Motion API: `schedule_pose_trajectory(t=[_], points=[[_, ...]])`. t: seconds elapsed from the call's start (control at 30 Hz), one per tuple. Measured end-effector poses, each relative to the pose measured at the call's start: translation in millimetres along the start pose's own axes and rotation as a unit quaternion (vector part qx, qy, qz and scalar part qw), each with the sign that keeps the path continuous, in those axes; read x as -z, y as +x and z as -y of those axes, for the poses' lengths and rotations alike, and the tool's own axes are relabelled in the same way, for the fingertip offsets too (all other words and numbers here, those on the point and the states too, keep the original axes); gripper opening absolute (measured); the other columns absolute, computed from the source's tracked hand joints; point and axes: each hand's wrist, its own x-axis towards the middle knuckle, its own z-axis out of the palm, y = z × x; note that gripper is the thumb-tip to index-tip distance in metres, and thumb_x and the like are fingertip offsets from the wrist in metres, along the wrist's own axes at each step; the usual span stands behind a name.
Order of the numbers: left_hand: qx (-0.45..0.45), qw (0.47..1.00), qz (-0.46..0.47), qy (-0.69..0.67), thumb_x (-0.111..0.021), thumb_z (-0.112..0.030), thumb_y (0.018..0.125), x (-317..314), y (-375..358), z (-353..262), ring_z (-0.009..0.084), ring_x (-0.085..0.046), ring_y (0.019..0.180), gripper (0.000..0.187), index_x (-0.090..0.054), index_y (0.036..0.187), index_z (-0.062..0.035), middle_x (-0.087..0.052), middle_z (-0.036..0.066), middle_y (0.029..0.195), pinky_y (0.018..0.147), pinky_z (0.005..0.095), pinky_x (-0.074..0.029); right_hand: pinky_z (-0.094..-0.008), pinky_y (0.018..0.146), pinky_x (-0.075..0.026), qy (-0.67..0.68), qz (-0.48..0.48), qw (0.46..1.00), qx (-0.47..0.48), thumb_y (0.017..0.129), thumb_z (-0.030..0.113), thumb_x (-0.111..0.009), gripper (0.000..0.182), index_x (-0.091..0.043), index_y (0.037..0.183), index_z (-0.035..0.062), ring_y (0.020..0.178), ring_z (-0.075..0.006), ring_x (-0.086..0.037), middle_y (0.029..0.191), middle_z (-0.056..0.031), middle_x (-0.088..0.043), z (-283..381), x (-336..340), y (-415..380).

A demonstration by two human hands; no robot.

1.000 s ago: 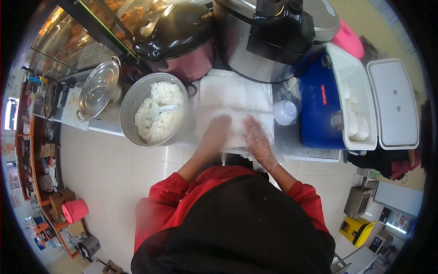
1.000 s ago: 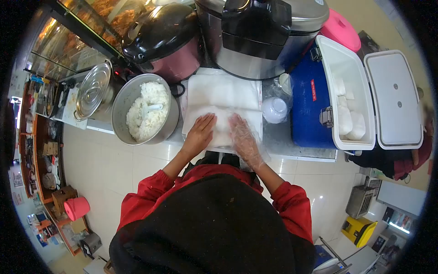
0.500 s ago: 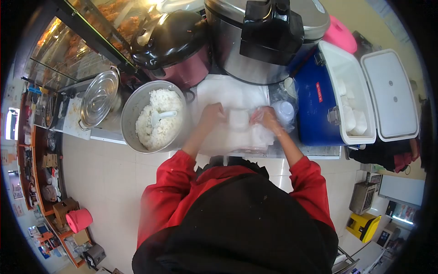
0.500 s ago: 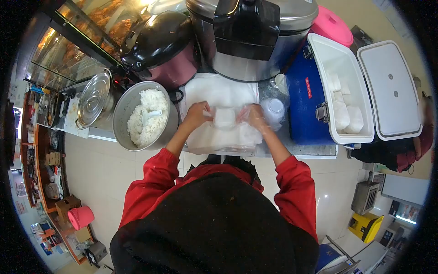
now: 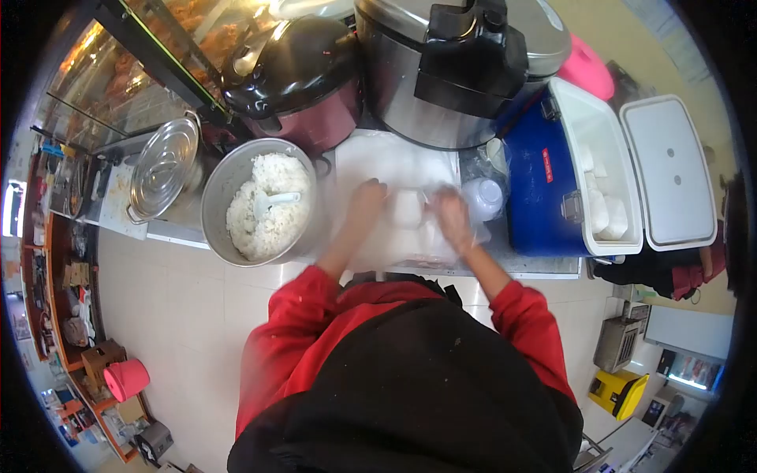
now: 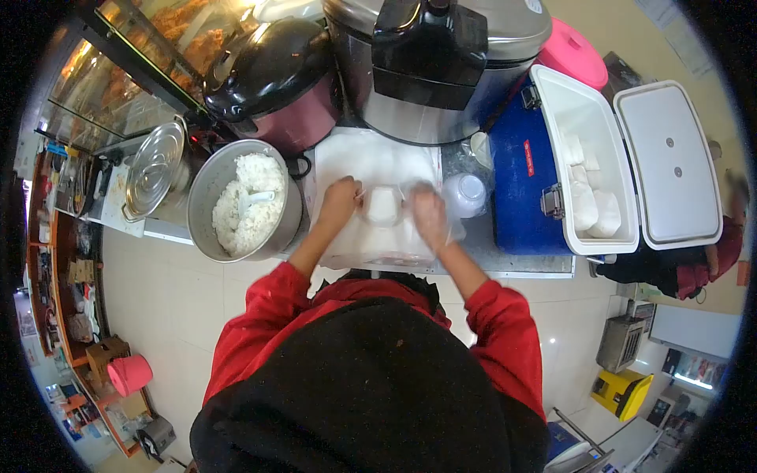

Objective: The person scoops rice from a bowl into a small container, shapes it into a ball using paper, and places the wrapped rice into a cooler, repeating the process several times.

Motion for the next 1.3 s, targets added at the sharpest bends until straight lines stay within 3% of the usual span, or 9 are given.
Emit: schedule_pose_trajectory(t=[0.13, 0.5, 0.63, 0.83, 0.87, 0.93, 1.03, 1.13, 1.3], points=[[0.074, 0.987, -0.138, -0.047, -0.055, -0.003, 0.076, -2, -55, -44, 0.0317, -0.055, 0.074, 0.011, -0.059, 0.086, -0.0009, -0.055, 0.012, 0.085, 0.066, 0.0398, -0.047, -0.0385, 0.083, -0.045, -0.010, -0.073, 0.997, 0.019, 0.079, 0.005, -0.045, 0.031, -0.051, 0.109, -0.0032, 0.103, -0.0329, -0.049, 0.109, -0.0175, -0.052, 33, -8, -47], [0.009, 0.987, -0.029, -0.157, -0.046, -0.004, 0.077, 7, -73, -42, 0.0376, -0.045, 0.096, 0.031, -0.043, 0.106, 0.0042, -0.048, 0.022, 0.100, 0.083, 0.0419, -0.038, -0.0387, 0.103, -0.024, 0.260, -0.123, 0.957, -0.042, 0.081, 0.010, -0.044, 0.056, -0.025, 0.131, -0.0081, 0.123, -0.0374, -0.029, 0.132, -0.0248, -0.031, 80, -17, -39], [0.021, 0.986, -0.021, -0.165, -0.048, -0.006, 0.075, 11, -76, -42, 0.0390, -0.045, 0.098, 0.033, -0.042, 0.106, 0.0056, -0.047, 0.025, 0.100, 0.081, 0.0427, -0.039, -0.0382, 0.100, -0.027, 0.480, -0.120, 0.852, -0.173, 0.083, 0.021, -0.053, 0.060, -0.027, 0.130, -0.0051, 0.119, -0.0361, -0.035, 0.127, -0.0264, -0.036, 121, -5, -25], [0.075, 0.982, 0.071, -0.158, -0.049, -0.011, 0.076, -1, -75, -40, 0.0393, -0.040, 0.102, 0.035, -0.049, 0.103, 0.0105, -0.041, 0.024, 0.110, 0.087, 0.0403, -0.037, -0.0316, 0.086, -0.039, 0.436, -0.285, 0.803, -0.289, 0.080, 0.027, -0.064, 0.058, -0.040, 0.122, -0.0044, 0.097, -0.0250, -0.051, 0.105, -0.0174, -0.054, 139, -12, 5], [-0.051, 0.991, -0.025, -0.118, -0.046, -0.014, 0.080, 17, -82, -50, 0.0344, -0.038, 0.112, 0.041, -0.043, 0.113, 0.0099, -0.040, 0.021, 0.119, 0.095, 0.0383, -0.033, -0.0294, 0.083, -0.041, 0.492, -0.288, 0.767, -0.294, 0.080, 0.027, -0.064, 0.055, -0.042, 0.121, -0.0040, 0.094, -0.0217, -0.052, 0.103, -0.0148, -0.054, 138, -5, 2], [0.054, 0.920, -0.034, -0.388, -0.044, -0.014, 0.082, 16, -82, -60, 0.0291, -0.035, 0.118, 0.043, -0.039, 0.119, 0.0079, -0.037, 0.017, 0.126, 0.099, 0.0367, -0.028, -0.0319, 0.088, -0.040, 0.579, -0.253, 0.697, -0.340, 0.083, 0.023, -0.059, 0.049, -0.044, 0.121, -0.0038, 0.104, -0.0245, -0.050, 0.116, -0.0170, -0.050, 138, 27, 5], [0.139, 0.675, 0.029, -0.724, -0.042, -0.017, 0.088, 69, -67, -94, 0.0197, -0.030, 0.125, 0.047, -0.033, 0.129, 0.0024, -0.034, 0.010, 0.133, 0.104, 0.0348, -0.023, -0.0240, 0.078, -0.042, 0.658, -0.291, 0.669, -0.188, 0.085, 0.024, -0.059, 0.047, -0.045, 0.122, -0.0009, 0.092, -0.0130, -0.049, 0.104, -0.0093, -0.053, 132, 51, -16], [0.125, 0.565, 0.039, -0.815, -0.044, -0.021, 0.091, 103, -64, -123, 0.0167, -0.034, 0.121, 0.044, -0.034, 0.128, 0.0002, -0.038, 0.008, 0.131, 0.103, 0.0342, -0.025, -0.0305, 0.086, -0.039, 0.420, -0.323, 0.847, -0.042, 0.079, 0.030, -0.062, 0.054, -0.047, 0.123, 0.0040, 0.093, -0.0217, -0.051, 0.104, -0.0103, -0.053, 123, 101, -44], [0.042, 0.728, 0.052, -0.682, -0.069, -0.007, 0.072, 132, -23, -180, 0.0141, -0.054, 0.093, 0.050, -0.045, 0.116, -0.0003, -0.056, 0.007, 0.101, 0.080, 0.0266, -0.044, -0.0357, 0.092, -0.033, 0.370, -0.250, 0.895, -0.003, 0.076, 0.038, -0.060, 0.058, -0.048, 0.123, 0.0068, 0.100, -0.0289, -0.046, 0.108, -0.0148, -0.050, 96, 199, -77]])
